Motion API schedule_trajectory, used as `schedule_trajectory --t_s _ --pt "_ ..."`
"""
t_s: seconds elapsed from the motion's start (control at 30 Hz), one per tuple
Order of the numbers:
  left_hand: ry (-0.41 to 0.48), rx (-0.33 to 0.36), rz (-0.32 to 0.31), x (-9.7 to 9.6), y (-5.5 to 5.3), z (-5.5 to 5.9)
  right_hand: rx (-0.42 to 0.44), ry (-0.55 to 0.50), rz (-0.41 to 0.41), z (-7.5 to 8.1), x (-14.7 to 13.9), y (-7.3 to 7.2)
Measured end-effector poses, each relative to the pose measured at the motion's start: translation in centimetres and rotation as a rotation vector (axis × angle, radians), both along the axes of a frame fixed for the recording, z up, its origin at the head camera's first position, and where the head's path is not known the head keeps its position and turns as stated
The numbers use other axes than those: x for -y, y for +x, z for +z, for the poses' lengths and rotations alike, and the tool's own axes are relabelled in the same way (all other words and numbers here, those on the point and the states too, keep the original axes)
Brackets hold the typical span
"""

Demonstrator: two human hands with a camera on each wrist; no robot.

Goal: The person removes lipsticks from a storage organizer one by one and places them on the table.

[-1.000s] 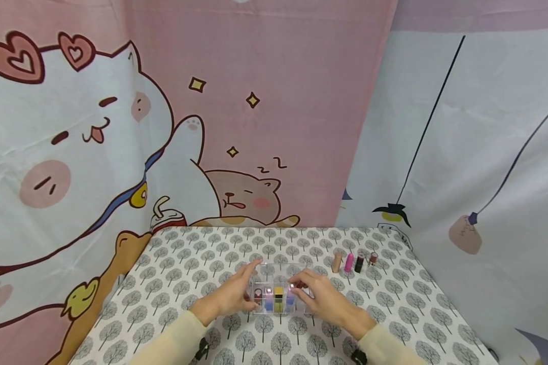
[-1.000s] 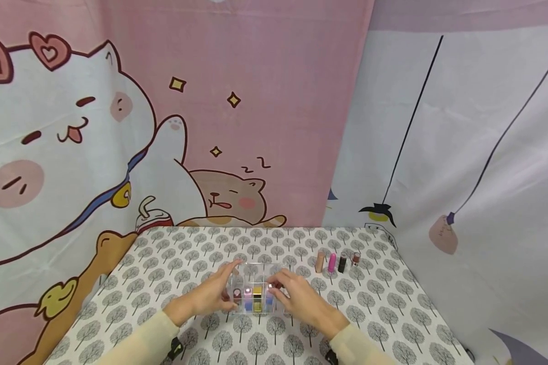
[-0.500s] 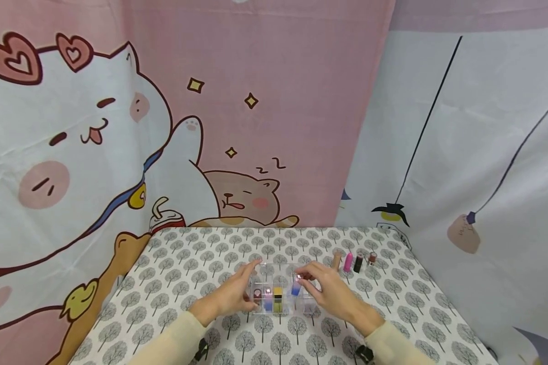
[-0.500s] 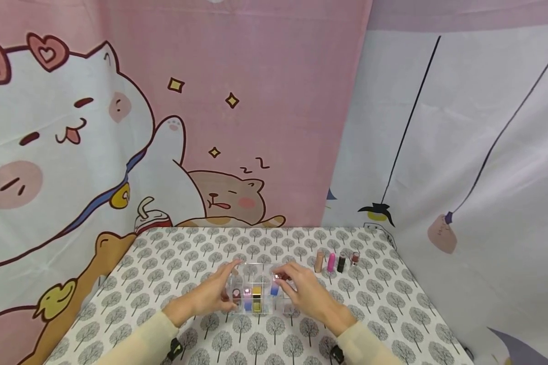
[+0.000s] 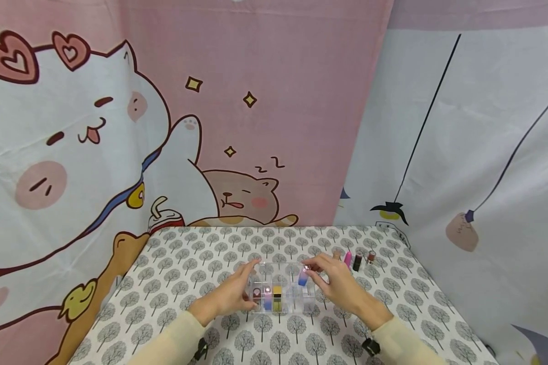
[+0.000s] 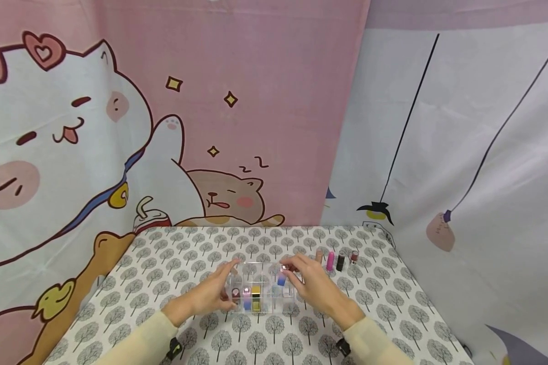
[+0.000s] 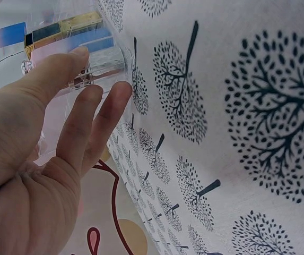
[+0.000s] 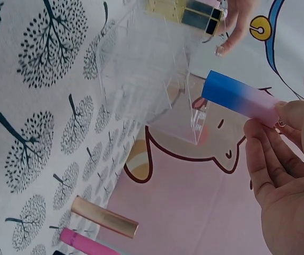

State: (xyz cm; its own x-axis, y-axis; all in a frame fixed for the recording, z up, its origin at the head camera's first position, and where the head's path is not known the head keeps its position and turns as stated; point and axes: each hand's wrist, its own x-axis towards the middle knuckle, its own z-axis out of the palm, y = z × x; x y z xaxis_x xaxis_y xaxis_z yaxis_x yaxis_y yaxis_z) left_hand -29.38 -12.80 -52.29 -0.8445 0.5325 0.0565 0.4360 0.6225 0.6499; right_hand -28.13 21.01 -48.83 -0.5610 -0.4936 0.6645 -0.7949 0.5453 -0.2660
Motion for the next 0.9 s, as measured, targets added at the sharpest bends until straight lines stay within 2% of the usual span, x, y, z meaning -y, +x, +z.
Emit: schedule_trajectory --t_s 0.33,0.6,0.9 --pt "0.000 -0.012 0.000 0.0 -0.1 -0.1 -0.049 0.005 -0.038 0.6 -1.1 -0.3" --pt "0.003 -0.001 0.003 0.2 -0.1 -0.2 -0.008 0.002 -0.067 0.9 -2.3 -0.5" --pt "0.014 0.004 -0.001 0.2 -0.1 -0.2 0.018 0.006 -0.149 0.5 -3.7 -1.0"
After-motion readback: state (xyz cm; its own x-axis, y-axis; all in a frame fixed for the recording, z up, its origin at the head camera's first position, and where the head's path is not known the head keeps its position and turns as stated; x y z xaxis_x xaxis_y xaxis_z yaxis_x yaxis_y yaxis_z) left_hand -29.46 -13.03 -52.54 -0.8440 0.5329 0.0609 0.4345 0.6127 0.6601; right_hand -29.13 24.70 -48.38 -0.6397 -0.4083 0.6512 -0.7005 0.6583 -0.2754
